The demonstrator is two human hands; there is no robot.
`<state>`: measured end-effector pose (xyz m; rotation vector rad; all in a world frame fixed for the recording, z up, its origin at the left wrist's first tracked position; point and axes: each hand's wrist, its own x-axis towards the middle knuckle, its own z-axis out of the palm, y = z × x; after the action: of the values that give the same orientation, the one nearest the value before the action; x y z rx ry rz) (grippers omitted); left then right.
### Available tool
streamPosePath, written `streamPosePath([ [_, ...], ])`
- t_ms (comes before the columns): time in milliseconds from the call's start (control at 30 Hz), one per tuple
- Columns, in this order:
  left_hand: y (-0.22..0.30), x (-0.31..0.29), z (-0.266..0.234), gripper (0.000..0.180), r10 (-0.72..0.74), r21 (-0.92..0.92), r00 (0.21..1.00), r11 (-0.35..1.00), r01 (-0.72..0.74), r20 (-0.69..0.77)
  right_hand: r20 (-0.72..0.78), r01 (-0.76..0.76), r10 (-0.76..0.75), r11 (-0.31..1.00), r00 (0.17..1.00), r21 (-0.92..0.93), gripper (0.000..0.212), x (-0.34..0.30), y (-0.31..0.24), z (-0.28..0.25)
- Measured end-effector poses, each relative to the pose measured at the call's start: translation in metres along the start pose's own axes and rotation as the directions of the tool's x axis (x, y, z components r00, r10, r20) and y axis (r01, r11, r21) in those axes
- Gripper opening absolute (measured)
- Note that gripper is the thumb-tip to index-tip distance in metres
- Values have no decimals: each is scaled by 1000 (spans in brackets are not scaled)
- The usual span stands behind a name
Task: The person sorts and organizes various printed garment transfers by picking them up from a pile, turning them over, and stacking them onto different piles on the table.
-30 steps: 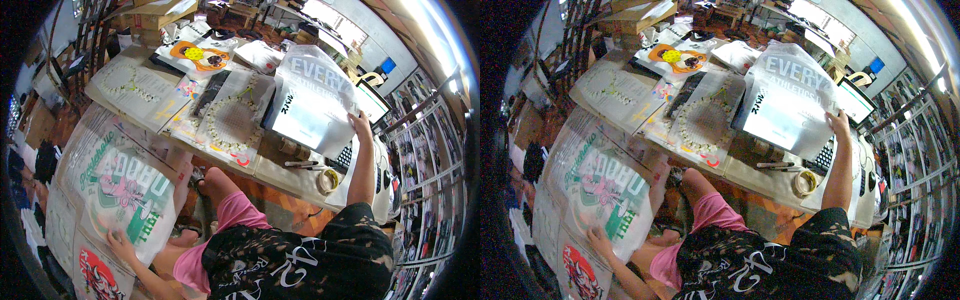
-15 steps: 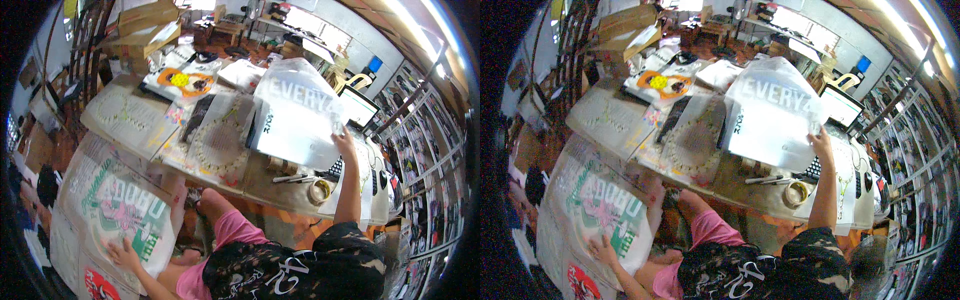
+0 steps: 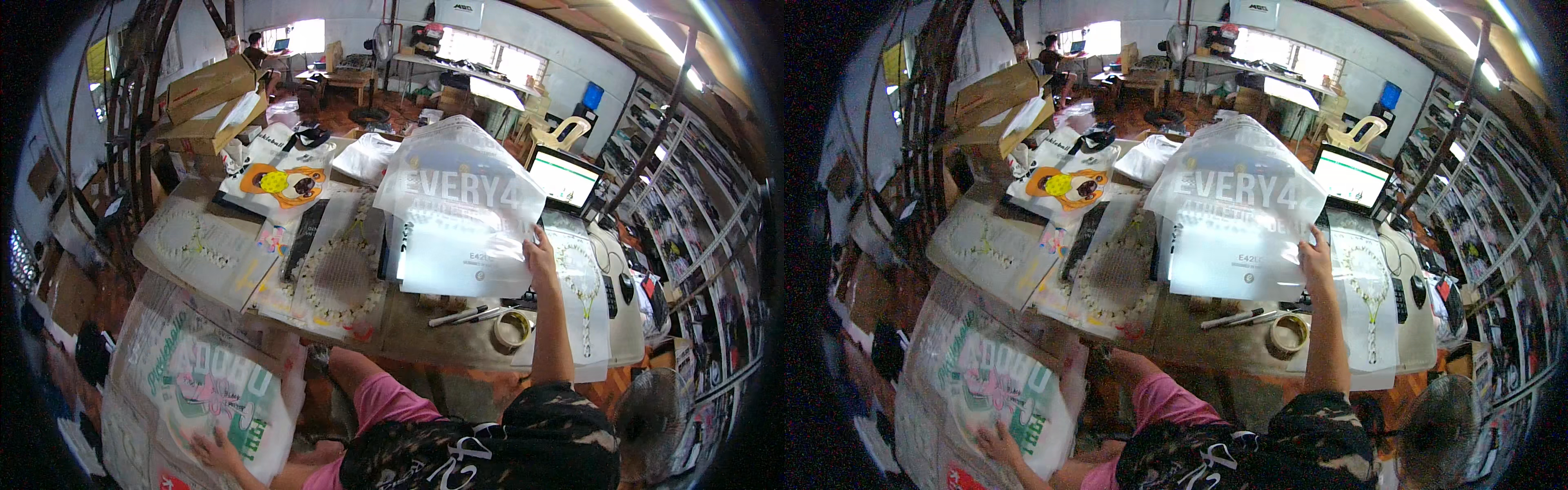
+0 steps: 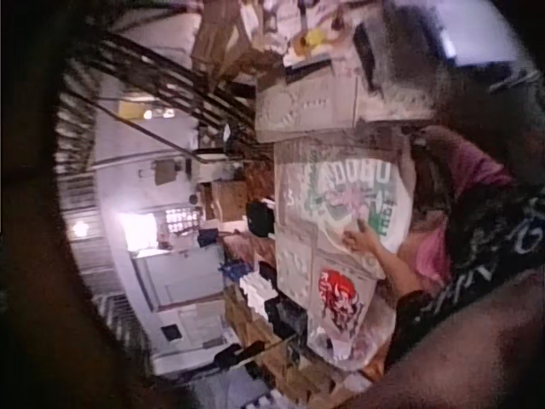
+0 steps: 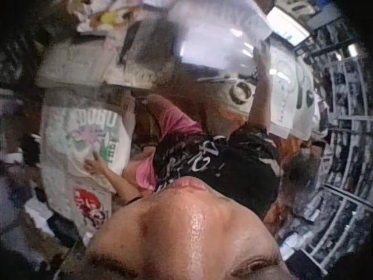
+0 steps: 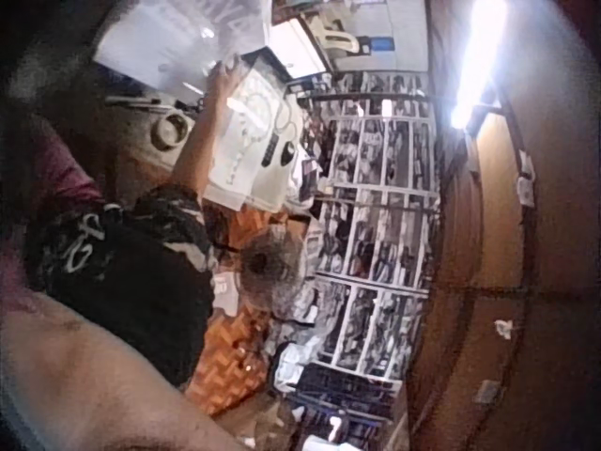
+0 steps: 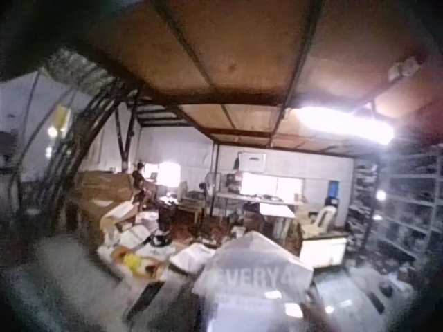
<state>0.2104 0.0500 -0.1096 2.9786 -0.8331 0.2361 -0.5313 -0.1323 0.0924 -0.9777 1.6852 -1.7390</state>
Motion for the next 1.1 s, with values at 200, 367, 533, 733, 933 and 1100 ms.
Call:
streamPosePath([
  [200, -5, -4, -17, 76, -24, 6, 998, 1000, 23, 51, 89, -56, 39, 980, 995, 190, 53, -40, -9, 30],
  [367, 9, -8, -21, 76, -86, 72, 995, 994, 83, 48, 19, -77, 74, 963, 997, 258, 50, -42, -7, 36],
  [533, 4, -8, -17, 77, -73, 65, 997, 995, 73, -1, 111, -47, 22, 972, 994, 228, 49, -50, -11, 44],
  [733, -4, 1, 1, 78, -13, -2, 1000, 1000, 13, -28, 134, -62, 27, 962, 991, 265, 50, -77, -17, 67],
  [933, -14, 5, 13, 76, -31, -25, 997, 999, 30, -66, 139, -80, 41, 955, 989, 285, 51, -85, -10, 81],
  [1100, -8, -2, 8, 76, 2, -20, 996, 1000, -4, -84, 135, -99, 44, 898, 990, 430, 51, -79, 1, 81],
])
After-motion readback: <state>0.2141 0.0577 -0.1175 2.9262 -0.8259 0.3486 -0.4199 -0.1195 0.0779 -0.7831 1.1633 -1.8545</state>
